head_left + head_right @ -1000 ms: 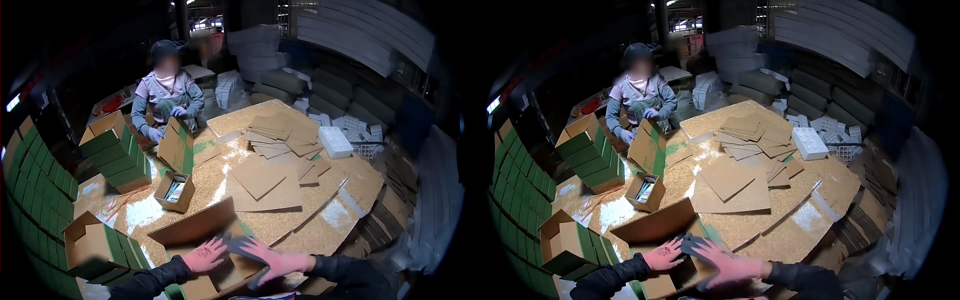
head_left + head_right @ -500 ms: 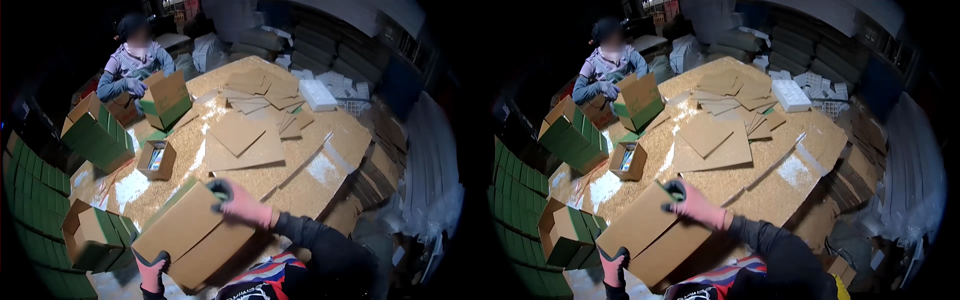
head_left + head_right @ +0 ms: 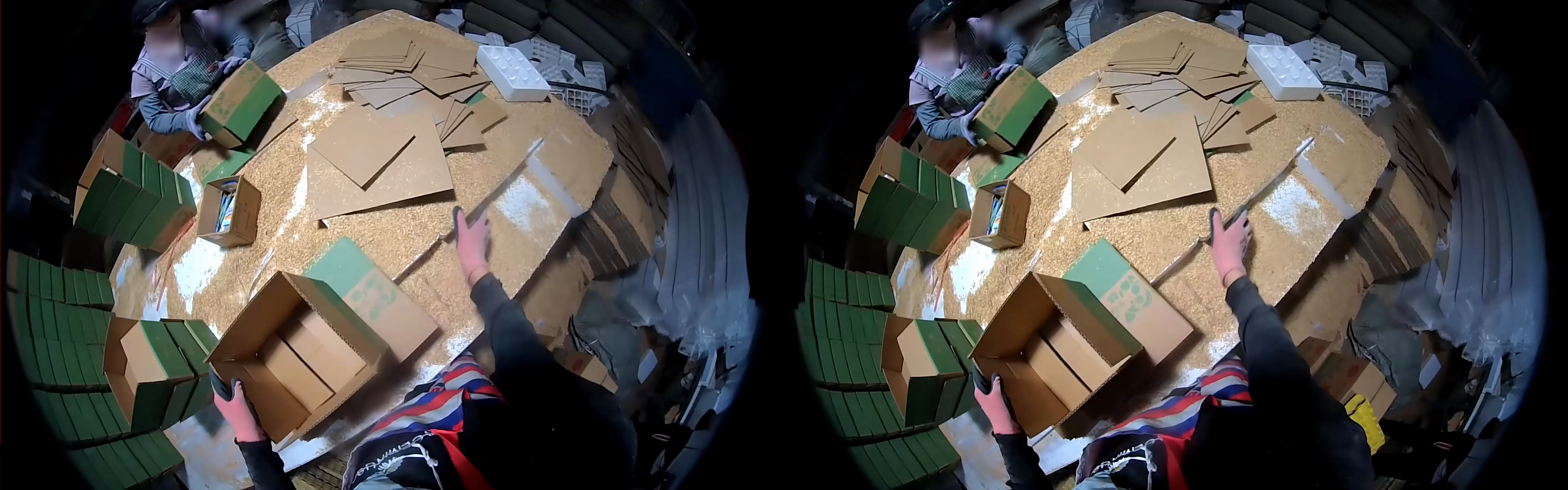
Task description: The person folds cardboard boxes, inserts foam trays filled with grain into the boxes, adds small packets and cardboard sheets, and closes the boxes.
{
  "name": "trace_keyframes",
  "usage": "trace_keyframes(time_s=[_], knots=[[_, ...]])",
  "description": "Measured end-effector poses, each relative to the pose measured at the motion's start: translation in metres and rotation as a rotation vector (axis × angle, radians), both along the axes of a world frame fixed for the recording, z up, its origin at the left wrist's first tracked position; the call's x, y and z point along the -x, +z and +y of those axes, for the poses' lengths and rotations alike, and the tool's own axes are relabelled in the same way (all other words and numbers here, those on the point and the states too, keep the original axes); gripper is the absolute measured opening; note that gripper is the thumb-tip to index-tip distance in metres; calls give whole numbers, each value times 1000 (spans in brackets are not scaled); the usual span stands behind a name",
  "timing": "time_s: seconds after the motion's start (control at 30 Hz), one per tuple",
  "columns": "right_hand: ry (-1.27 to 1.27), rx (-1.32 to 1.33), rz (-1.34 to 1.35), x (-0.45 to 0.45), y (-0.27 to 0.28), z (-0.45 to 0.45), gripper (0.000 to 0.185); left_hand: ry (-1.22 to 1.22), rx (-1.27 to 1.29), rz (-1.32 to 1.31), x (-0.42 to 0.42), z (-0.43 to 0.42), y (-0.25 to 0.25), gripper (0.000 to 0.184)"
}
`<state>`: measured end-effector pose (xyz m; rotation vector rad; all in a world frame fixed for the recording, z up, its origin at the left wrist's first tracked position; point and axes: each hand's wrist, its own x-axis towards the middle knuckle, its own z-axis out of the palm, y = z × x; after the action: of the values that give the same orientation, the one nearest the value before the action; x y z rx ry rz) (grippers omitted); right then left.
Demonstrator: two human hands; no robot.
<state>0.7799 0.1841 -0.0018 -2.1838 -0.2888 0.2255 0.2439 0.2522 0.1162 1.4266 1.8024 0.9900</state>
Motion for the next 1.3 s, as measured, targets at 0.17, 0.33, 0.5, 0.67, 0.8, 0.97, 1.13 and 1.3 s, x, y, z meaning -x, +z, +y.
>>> trace_keyframes(time_s=[0.17,0.33,0.5,0.67,0.8,0.97,1.13,1.3], knots=[[-365,273,280,-51,-46,60,83,34,48,-81,-25,-5,23,47],[-249,-463,292,-49,-26,95,84,10,71,-23,-28,-1,30,50],[-237,-671,299,-68,26,15,67,95,57,66,15,0,3,47],[0,-1036,690,-48,110,-108,39,-13,18,-105,-19,-3,16,42],[193,-1051,974,2,185,-85,41,-33,48,-213,-8,10,-1,52],[365,-1112,1427,97,251,-19,31,-251,156,-132,-86,43,38,46],[749,-823,1737,166,218,14,29,-405,320,-698,-97,46,23,43],[828,-738,1438,135,225,0,38,-371,283,-882,-79,48,29,41]])
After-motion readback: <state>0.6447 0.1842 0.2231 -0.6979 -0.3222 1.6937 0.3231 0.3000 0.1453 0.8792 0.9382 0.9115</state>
